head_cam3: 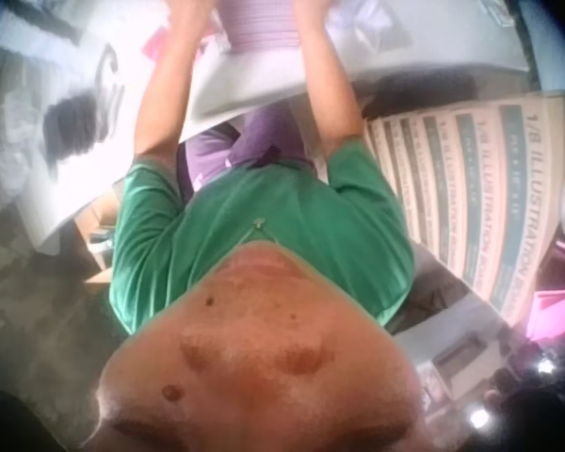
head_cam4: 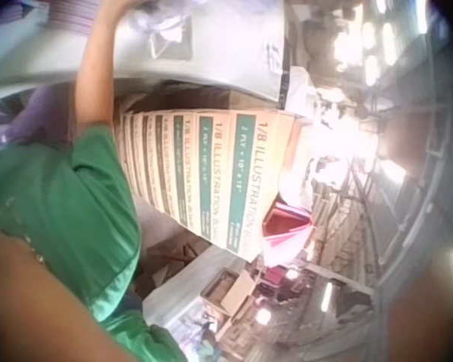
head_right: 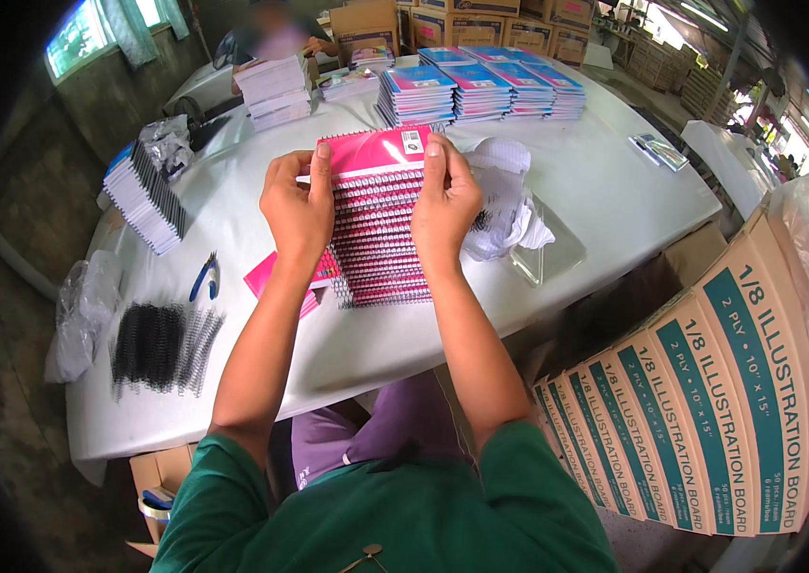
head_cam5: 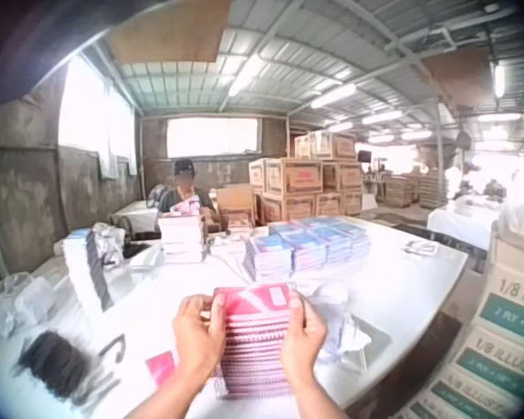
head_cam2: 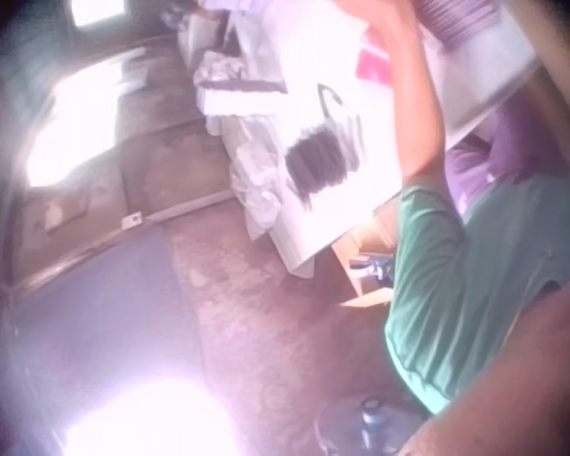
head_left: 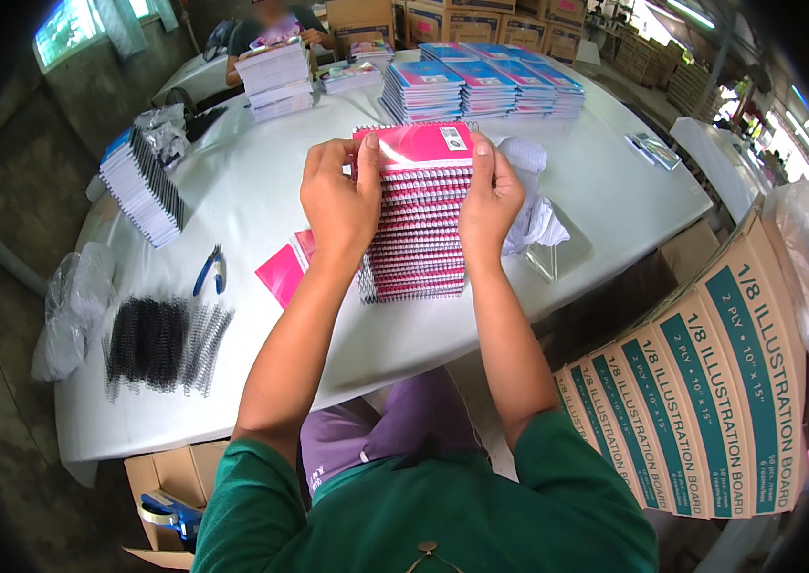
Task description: The person threads plastic spiral bindings into the pre-punched holes of small pink notebooks by hand and places the finished notebooks onto a stack on a table.
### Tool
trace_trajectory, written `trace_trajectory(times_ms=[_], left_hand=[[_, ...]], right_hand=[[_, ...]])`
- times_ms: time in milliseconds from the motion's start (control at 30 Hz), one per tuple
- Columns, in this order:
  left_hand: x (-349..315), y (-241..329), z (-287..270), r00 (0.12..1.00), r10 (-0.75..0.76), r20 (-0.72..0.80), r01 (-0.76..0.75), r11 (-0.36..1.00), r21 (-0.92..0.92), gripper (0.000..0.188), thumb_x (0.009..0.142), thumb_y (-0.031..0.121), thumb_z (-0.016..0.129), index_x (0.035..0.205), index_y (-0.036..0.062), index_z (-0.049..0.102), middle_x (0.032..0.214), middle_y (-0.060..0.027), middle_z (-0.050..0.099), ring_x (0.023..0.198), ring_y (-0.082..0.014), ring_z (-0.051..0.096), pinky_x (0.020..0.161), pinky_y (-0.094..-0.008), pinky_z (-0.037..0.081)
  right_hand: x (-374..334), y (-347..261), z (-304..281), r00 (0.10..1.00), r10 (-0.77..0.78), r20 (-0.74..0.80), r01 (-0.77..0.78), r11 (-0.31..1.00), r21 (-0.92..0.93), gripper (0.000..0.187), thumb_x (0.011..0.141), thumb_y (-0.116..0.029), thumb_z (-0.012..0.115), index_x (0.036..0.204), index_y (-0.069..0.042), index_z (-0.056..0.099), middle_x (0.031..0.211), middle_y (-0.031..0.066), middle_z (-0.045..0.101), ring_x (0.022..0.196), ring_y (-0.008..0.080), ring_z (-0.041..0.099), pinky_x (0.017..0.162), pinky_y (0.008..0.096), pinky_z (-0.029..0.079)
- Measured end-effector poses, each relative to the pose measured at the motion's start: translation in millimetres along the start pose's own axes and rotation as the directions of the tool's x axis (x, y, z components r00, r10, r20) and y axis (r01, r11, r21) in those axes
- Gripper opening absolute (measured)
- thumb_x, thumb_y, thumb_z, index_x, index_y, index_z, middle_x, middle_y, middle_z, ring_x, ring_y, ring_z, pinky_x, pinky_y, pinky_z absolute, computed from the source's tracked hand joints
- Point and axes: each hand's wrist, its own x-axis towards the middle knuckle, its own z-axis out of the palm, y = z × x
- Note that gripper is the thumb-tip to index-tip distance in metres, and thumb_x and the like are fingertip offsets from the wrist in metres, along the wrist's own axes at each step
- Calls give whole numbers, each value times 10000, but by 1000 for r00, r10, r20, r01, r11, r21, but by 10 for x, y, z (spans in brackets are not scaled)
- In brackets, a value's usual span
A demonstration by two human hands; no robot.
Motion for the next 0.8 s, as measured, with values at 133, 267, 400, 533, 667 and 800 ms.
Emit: trace_trajectory(times_ms=[133, 267, 400, 533, 667, 800], left_hand=[[-77, -49, 34, 992, -58, -110, 49, 995, -85, 322, 852, 245, 632, 669, 1, 531, 652, -42, 510, 547, -95, 434, 513, -244, 381], [-88, -198, -76, 967, -212, -140, 159, 934, -319, 243, 864, 226, 610, 755, 17, 551, 684, -50, 540, 564, -85, 445, 522, -231, 386], [-284, -720, -577, 959, -176, 221, 166, 984, 63, 260, 816, 176, 594, 1004, -4, 587, 822, -126, 623, 751, -224, 595, 695, -317, 470], [-1020, -1163, -890, 755, -42, 654, -293, 871, 394, 472, 717, 151, 644, 1166, 47, 541, 1204, -131, 524, 1135, -305, 465, 958, -417, 352], [-1322, -1213, -867, 813, -73, 578, -262, 840, 474, 510, 697, 136, 664, 1188, 91, 533, 1183, -80, 511, 1103, -272, 456, 918, -415, 354], [-1338, -1186, -886, 810, -78, 581, -259, 841, 475, 393, 698, 104, 660, 1087, 110, 606, 1096, -60, 543, 1016, -260, 495, 856, -389, 382]], right_hand=[[-49, 7, 31, 988, -148, -38, 141, 980, -140, 207, 865, -156, 597, 946, 28, 646, 887, 107, 644, 796, 156, 590, 731, 278, 456], [-48, -54, -10, 964, -267, -11, 256, 936, -243, 146, 851, -114, 599, 914, 9, 646, 891, 93, 620, 787, 170, 573, 741, 275, 442], [-192, 0, -411, 949, -311, -41, 291, 922, -255, 142, 871, -80, 551, 954, 11, 622, 922, 91, 611, 845, 169, 558, 781, 268, 425], [-862, -7, -535, 989, -115, 87, 118, 993, -22, 147, 891, -72, 515, 974, 24, 589, 918, 74, 606, 850, 147, 554, 795, 267, 426], [-1624, 95, -456, 817, 415, 400, -485, 870, 90, 147, 897, -82, 517, 979, 19, 585, 893, 85, 608, 832, 127, 573, 806, 267, 442], [-1977, 187, -452, 563, 631, 534, -739, 674, -17, 199, 901, -116, 523, 1042, 14, 577, 891, 85, 614, 813, 137, 594, 794, 282, 473]])
